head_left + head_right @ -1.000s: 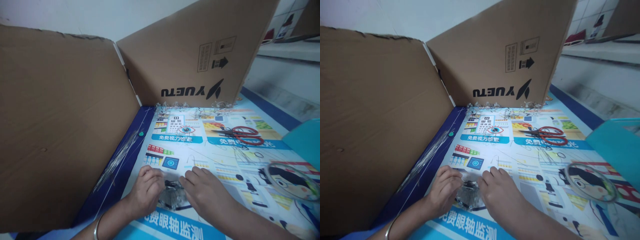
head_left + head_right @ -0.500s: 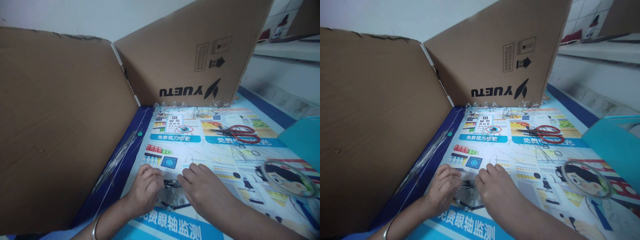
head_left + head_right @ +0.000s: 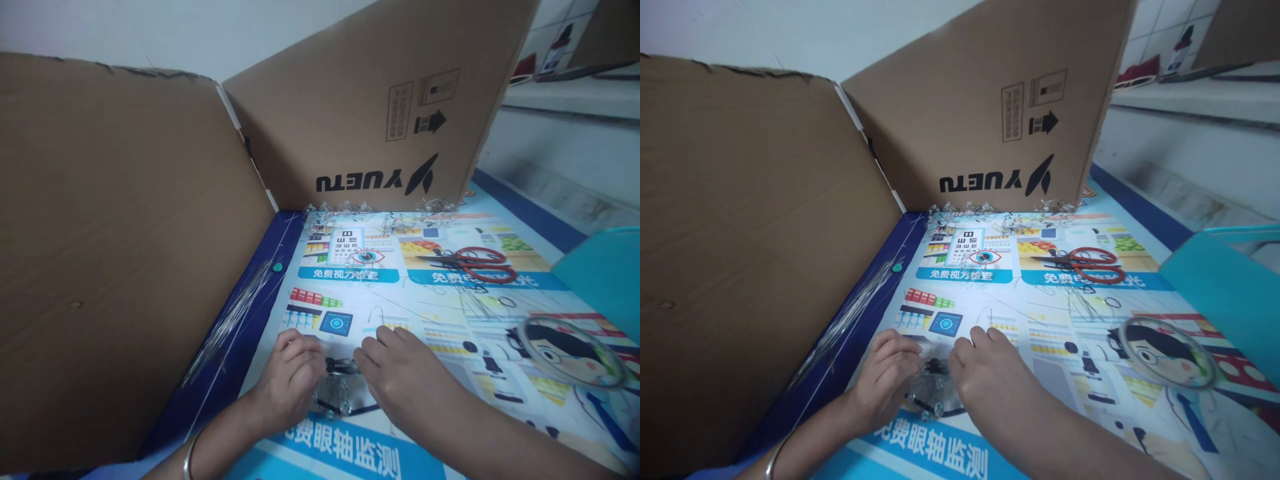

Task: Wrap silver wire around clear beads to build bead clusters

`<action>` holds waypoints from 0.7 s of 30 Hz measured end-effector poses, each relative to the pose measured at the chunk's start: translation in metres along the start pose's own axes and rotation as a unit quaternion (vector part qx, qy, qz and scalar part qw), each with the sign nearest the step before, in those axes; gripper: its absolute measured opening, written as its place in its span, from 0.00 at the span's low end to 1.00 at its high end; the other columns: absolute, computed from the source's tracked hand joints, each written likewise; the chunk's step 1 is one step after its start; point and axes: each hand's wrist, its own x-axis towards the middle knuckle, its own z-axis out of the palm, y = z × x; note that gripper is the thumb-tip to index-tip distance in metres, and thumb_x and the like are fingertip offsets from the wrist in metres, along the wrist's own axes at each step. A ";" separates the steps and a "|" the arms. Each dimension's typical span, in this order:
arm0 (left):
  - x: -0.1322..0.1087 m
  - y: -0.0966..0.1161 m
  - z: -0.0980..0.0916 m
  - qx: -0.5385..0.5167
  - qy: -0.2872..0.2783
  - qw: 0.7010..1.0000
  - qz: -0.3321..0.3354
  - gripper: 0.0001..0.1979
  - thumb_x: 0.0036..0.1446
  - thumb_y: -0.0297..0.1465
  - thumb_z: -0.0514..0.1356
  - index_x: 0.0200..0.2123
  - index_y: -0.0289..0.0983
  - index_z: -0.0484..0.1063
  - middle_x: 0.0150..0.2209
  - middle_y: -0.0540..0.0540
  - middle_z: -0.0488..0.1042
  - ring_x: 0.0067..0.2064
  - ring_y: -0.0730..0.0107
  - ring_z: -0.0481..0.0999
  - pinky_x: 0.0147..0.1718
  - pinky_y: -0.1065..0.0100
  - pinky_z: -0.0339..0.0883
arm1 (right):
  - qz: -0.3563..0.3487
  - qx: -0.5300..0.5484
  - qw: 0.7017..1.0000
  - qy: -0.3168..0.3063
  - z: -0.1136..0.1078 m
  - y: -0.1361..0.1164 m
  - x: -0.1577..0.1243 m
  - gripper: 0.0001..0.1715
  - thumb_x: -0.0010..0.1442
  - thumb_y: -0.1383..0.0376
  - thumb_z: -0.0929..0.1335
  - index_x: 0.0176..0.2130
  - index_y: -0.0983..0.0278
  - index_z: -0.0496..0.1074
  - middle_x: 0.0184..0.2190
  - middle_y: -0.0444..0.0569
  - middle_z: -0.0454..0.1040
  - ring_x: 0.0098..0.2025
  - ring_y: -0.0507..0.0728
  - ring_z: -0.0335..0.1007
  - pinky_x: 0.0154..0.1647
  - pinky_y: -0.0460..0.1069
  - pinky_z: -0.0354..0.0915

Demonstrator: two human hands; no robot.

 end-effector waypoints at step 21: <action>-0.004 0.001 0.002 -0.006 0.004 1.000 0.010 0.13 0.51 0.16 0.51 0.38 0.33 0.66 0.33 0.44 0.76 0.42 0.64 0.72 0.42 0.59 0.60 | 0.018 0.040 0.999 -0.016 -0.004 0.000 -0.003 0.04 0.52 0.71 0.68 0.30 0.63 0.69 0.28 0.46 0.70 0.32 0.57 0.62 0.32 0.51 0.51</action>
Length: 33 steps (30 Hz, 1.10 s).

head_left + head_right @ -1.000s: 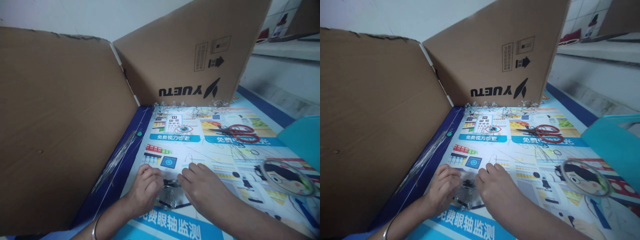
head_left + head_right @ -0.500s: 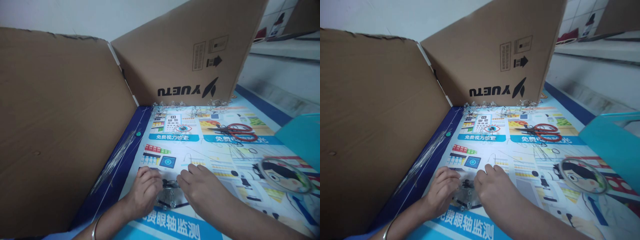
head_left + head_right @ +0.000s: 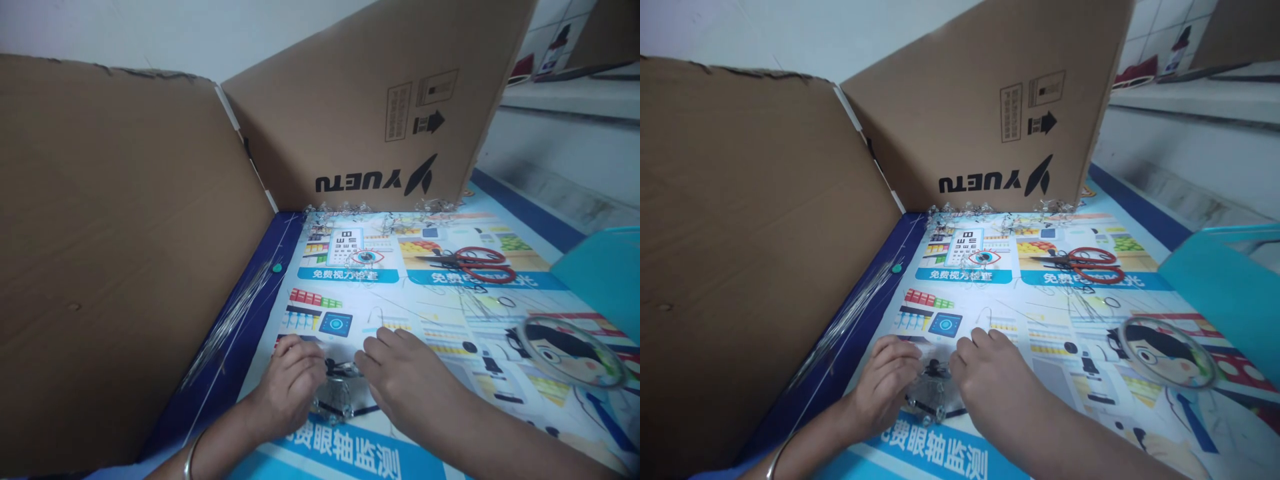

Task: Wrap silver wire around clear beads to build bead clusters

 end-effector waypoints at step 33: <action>-0.003 0.002 -0.006 0.055 -0.018 0.991 0.119 0.07 0.57 0.20 0.53 0.34 0.31 0.70 0.33 0.42 0.78 0.46 0.62 0.73 0.46 0.58 0.64 | 0.047 0.109 0.989 -0.087 -0.006 0.001 -0.001 0.05 0.53 0.71 0.66 0.28 0.63 0.71 0.28 0.46 0.73 0.30 0.55 0.65 0.28 0.48 0.51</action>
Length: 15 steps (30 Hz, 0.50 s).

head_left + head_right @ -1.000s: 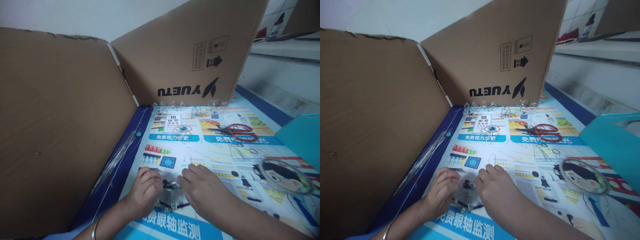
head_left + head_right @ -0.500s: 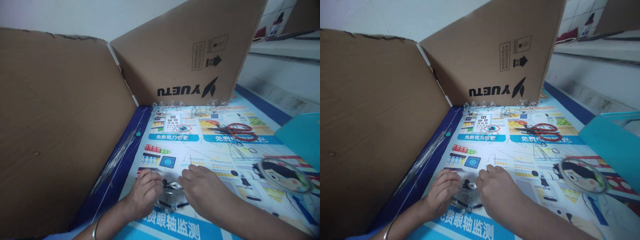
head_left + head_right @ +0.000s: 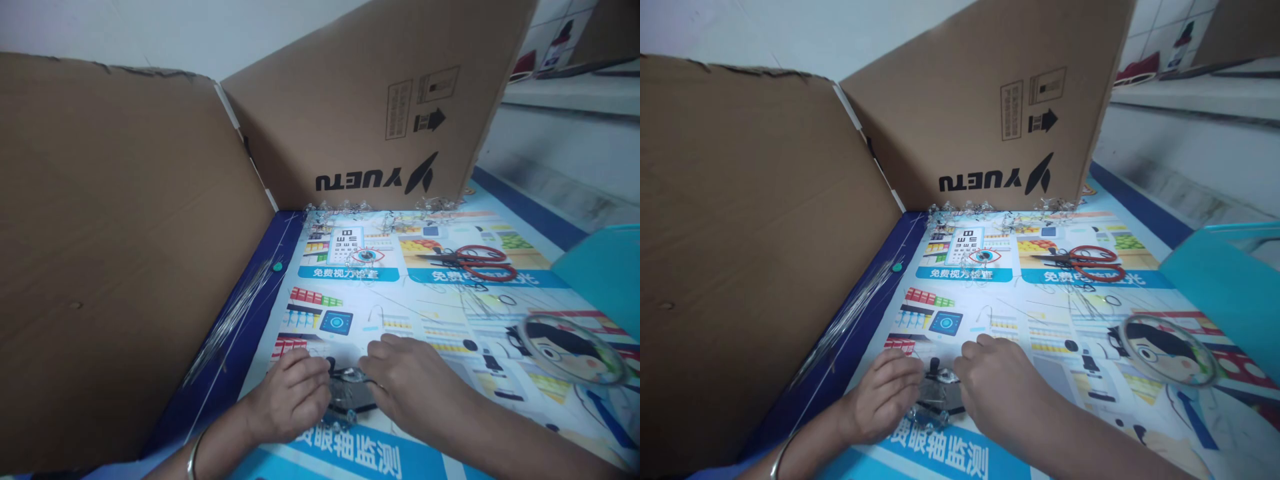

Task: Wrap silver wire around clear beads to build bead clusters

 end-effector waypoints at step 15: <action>0.001 -0.001 -0.002 0.006 0.015 1.000 -0.009 0.07 0.57 0.20 0.53 0.32 0.32 0.70 0.33 0.44 0.78 0.44 0.64 0.73 0.43 0.59 0.67 | -0.017 -0.030 0.998 0.050 0.007 -0.002 -0.003 0.04 0.53 0.71 0.67 0.30 0.62 0.71 0.28 0.45 0.72 0.30 0.56 0.64 0.29 0.49 0.52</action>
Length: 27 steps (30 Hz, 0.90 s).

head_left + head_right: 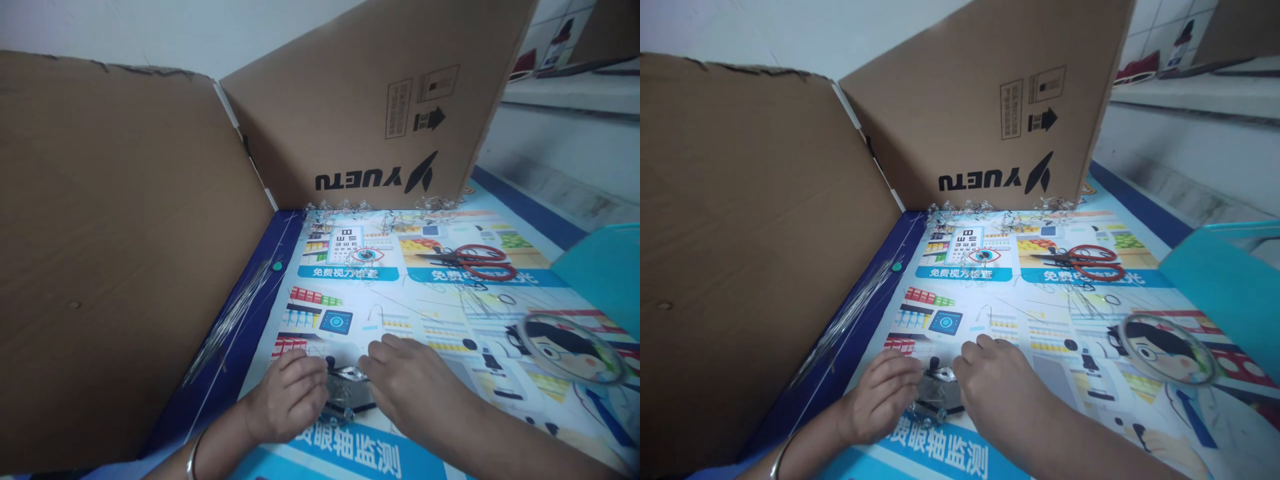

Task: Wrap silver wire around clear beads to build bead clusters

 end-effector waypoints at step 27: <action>0.007 0.004 -0.004 0.029 0.014 0.999 0.027 0.08 0.57 0.21 0.54 0.29 0.32 0.71 0.30 0.45 0.79 0.40 0.66 0.76 0.43 0.61 0.66 | -0.059 -0.104 0.986 0.119 0.003 -0.008 -0.004 0.09 0.43 0.75 0.70 0.27 0.64 0.69 0.23 0.45 0.68 0.27 0.56 0.59 0.26 0.51 0.48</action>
